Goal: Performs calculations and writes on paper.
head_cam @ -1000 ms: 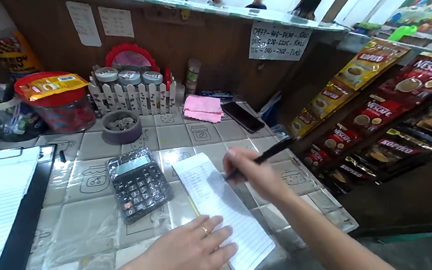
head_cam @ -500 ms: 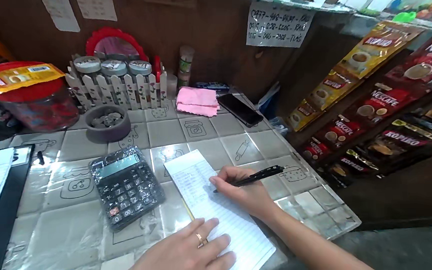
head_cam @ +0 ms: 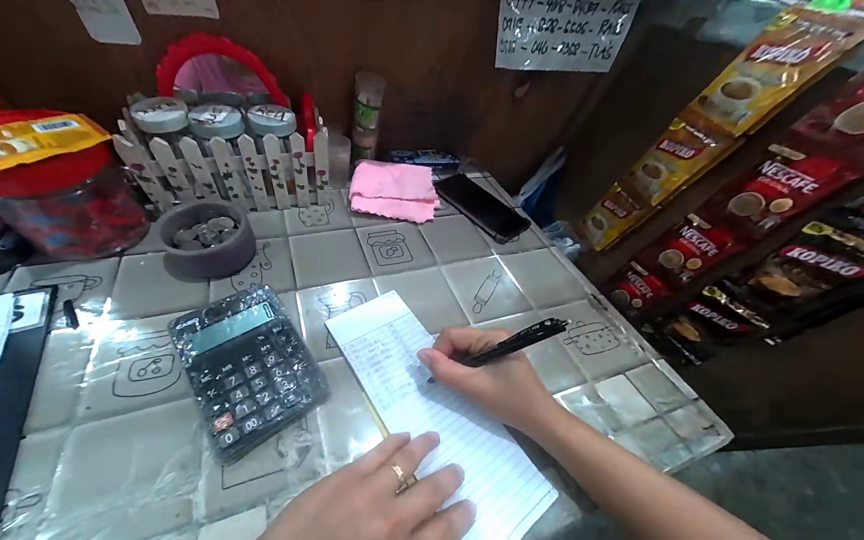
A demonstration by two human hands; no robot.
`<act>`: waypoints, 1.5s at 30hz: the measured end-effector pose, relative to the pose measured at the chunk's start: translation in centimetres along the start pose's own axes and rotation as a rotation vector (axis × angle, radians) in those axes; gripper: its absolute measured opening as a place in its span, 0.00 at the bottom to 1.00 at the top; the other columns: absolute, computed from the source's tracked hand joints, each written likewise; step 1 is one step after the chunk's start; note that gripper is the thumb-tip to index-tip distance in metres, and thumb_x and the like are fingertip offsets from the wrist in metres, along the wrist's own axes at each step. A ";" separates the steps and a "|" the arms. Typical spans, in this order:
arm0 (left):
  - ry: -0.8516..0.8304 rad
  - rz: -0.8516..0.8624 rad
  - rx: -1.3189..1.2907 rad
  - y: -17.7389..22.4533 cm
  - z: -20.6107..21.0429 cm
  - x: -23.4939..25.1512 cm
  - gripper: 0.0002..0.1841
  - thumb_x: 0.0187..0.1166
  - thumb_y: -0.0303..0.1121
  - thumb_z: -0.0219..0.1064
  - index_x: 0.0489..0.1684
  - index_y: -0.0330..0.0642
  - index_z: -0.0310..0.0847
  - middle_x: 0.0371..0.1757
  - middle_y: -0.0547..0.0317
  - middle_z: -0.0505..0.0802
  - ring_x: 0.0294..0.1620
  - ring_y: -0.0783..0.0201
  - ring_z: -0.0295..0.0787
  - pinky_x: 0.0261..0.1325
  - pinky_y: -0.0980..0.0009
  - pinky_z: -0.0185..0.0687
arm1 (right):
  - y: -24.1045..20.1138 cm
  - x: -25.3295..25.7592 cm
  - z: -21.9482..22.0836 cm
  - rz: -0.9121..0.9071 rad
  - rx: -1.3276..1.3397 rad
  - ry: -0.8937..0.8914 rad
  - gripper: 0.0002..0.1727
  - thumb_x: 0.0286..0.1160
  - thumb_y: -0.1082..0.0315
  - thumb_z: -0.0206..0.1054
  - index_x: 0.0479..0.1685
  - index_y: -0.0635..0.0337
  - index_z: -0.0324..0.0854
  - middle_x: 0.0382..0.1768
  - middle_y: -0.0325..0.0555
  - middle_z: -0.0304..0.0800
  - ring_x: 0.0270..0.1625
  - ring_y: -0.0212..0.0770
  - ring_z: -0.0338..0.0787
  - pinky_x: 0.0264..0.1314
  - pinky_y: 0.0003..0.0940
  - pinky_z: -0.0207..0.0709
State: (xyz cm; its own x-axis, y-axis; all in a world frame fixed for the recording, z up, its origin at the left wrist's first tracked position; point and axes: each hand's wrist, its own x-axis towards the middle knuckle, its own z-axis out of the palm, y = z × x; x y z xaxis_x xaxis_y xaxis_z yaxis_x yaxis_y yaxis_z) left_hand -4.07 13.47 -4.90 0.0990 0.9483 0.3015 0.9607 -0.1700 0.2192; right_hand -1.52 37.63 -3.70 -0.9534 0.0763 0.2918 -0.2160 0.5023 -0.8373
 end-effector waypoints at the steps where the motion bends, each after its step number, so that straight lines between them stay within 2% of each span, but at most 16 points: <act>1: -0.004 0.000 -0.001 0.0 0.0 0.0 0.23 0.93 0.49 0.49 0.74 0.50 0.80 0.77 0.51 0.85 0.85 0.43 0.71 0.85 0.51 0.67 | 0.0 0.0 0.0 0.008 0.016 0.003 0.15 0.79 0.63 0.69 0.21 0.53 0.83 0.15 0.33 0.78 0.17 0.26 0.74 0.16 0.19 0.64; 5: -0.007 -0.002 -0.009 0.0 -0.1 0.0 0.23 0.93 0.49 0.49 0.74 0.50 0.80 0.77 0.51 0.84 0.85 0.43 0.71 0.85 0.51 0.67 | 0.1 0.1 0.1 -0.054 -0.027 0.010 0.14 0.79 0.65 0.68 0.21 0.54 0.83 0.15 0.32 0.77 0.16 0.24 0.74 0.16 0.18 0.64; 15: -0.008 -0.017 -0.031 0.2 -0.3 0.0 0.21 0.93 0.47 0.51 0.74 0.50 0.80 0.78 0.51 0.84 0.85 0.44 0.70 0.85 0.51 0.67 | -0.1 0.0 0.0 -0.003 -0.027 0.015 0.14 0.79 0.64 0.68 0.21 0.53 0.83 0.14 0.32 0.77 0.16 0.25 0.74 0.15 0.19 0.64; 20: -0.018 -0.008 -0.007 0.1 -0.2 0.0 0.22 0.93 0.47 0.50 0.75 0.50 0.80 0.78 0.51 0.84 0.85 0.44 0.70 0.86 0.50 0.67 | 0.3 1.0 -1.4 0.224 0.275 0.115 0.14 0.79 0.65 0.66 0.21 0.51 0.82 0.19 0.31 0.83 0.20 0.24 0.79 0.22 0.17 0.71; 23: -0.029 -0.007 0.020 0.3 -0.2 0.0 0.22 0.93 0.48 0.49 0.75 0.50 0.79 0.78 0.51 0.84 0.85 0.44 0.71 0.85 0.50 0.68 | 0.9 1.6 -2.4 0.311 0.545 0.183 0.16 0.84 0.62 0.59 0.23 0.47 0.80 0.18 0.31 0.80 0.17 0.21 0.72 0.18 0.15 0.63; 27: -0.042 -0.009 0.029 0.4 -0.2 0.0 0.22 0.93 0.48 0.49 0.77 0.50 0.78 0.79 0.51 0.82 0.86 0.43 0.69 0.85 0.49 0.67 | 1.3 2.2 -3.5 0.360 0.746 0.352 0.17 0.90 0.56 0.54 0.28 0.44 0.77 0.19 0.27 0.75 0.18 0.20 0.69 0.21 0.13 0.64; 30: -0.040 -0.009 0.018 0.3 -0.1 0.0 0.22 0.93 0.47 0.50 0.77 0.51 0.77 0.80 0.50 0.82 0.86 0.43 0.69 0.86 0.49 0.65 | 1.7 2.4 -4.0 0.294 0.725 0.442 0.15 0.92 0.54 0.53 0.35 0.44 0.77 0.22 0.28 0.77 0.21 0.21 0.73 0.25 0.14 0.69; 33: -0.053 -0.009 0.013 0.4 -0.1 0.0 0.22 0.94 0.47 0.49 0.77 0.51 0.77 0.80 0.50 0.81 0.87 0.43 0.68 0.86 0.49 0.65 | 1.5 1.8 -3.5 0.055 0.455 0.370 0.12 0.88 0.53 0.57 0.38 0.43 0.81 0.25 0.27 0.80 0.23 0.21 0.74 0.25 0.16 0.68; 35: -0.025 -0.003 0.013 0.3 0.0 0.0 0.22 0.93 0.48 0.49 0.76 0.51 0.78 0.79 0.50 0.82 0.86 0.43 0.69 0.86 0.49 0.66 | 0.0 1.0 -2.5 -0.047 0.266 0.215 0.19 0.90 0.47 0.54 0.36 0.45 0.81 0.27 0.27 0.82 0.24 0.22 0.76 0.26 0.16 0.70; 37: -0.009 -0.006 0.016 0.3 0.0 0.1 0.22 0.93 0.47 0.49 0.75 0.51 0.79 0.78 0.50 0.83 0.85 0.43 0.71 0.85 0.49 0.68 | -2.3 0.3 -0.8 -0.115 0.130 0.029 0.20 0.91 0.55 0.54 0.32 0.54 0.83 0.24 0.33 0.83 0.24 0.27 0.80 0.25 0.21 0.76; 39: 0.002 -0.005 0.032 0.3 0.1 0.0 0.21 0.93 0.47 0.48 0.74 0.51 0.78 0.78 0.51 0.83 0.84 0.44 0.72 0.84 0.49 0.68 | -3.6 -0.2 1.1 -0.103 0.092 -0.101 0.18 0.88 0.59 0.60 0.29 0.56 0.84 0.20 0.35 0.82 0.21 0.29 0.82 0.23 0.23 0.78; 41: 0.025 -0.001 0.036 0.2 0.2 0.0 0.22 0.93 0.48 0.48 0.74 0.51 0.79 0.77 0.52 0.84 0.83 0.45 0.73 0.83 0.49 0.70 | -3.7 -0.4 2.5 -0.040 0.074 -0.158 0.17 0.84 0.58 0.65 0.25 0.54 0.83 0.17 0.34 0.80 0.19 0.28 0.80 0.21 0.23 0.75; 45: 0.018 0.002 0.013 0.1 0.1 0.1 0.22 0.93 0.47 0.48 0.74 0.50 0.79 0.78 0.53 0.84 0.83 0.44 0.73 0.83 0.47 0.69 | -3.1 -0.2 3.3 0.050 0.056 -0.105 0.19 0.80 0.57 0.68 0.19 0.52 0.80 0.14 0.33 0.77 0.17 0.27 0.76 0.18 0.22 0.67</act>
State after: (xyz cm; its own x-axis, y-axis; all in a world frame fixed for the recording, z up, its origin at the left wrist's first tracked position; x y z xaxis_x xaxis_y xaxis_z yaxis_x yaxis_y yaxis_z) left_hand -3.90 13.55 -4.98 0.0962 0.9431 0.3182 0.9639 -0.1680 0.2067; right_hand -1.30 33.19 -2.66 -0.9795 0.0076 0.2014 -0.1764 0.4509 -0.8750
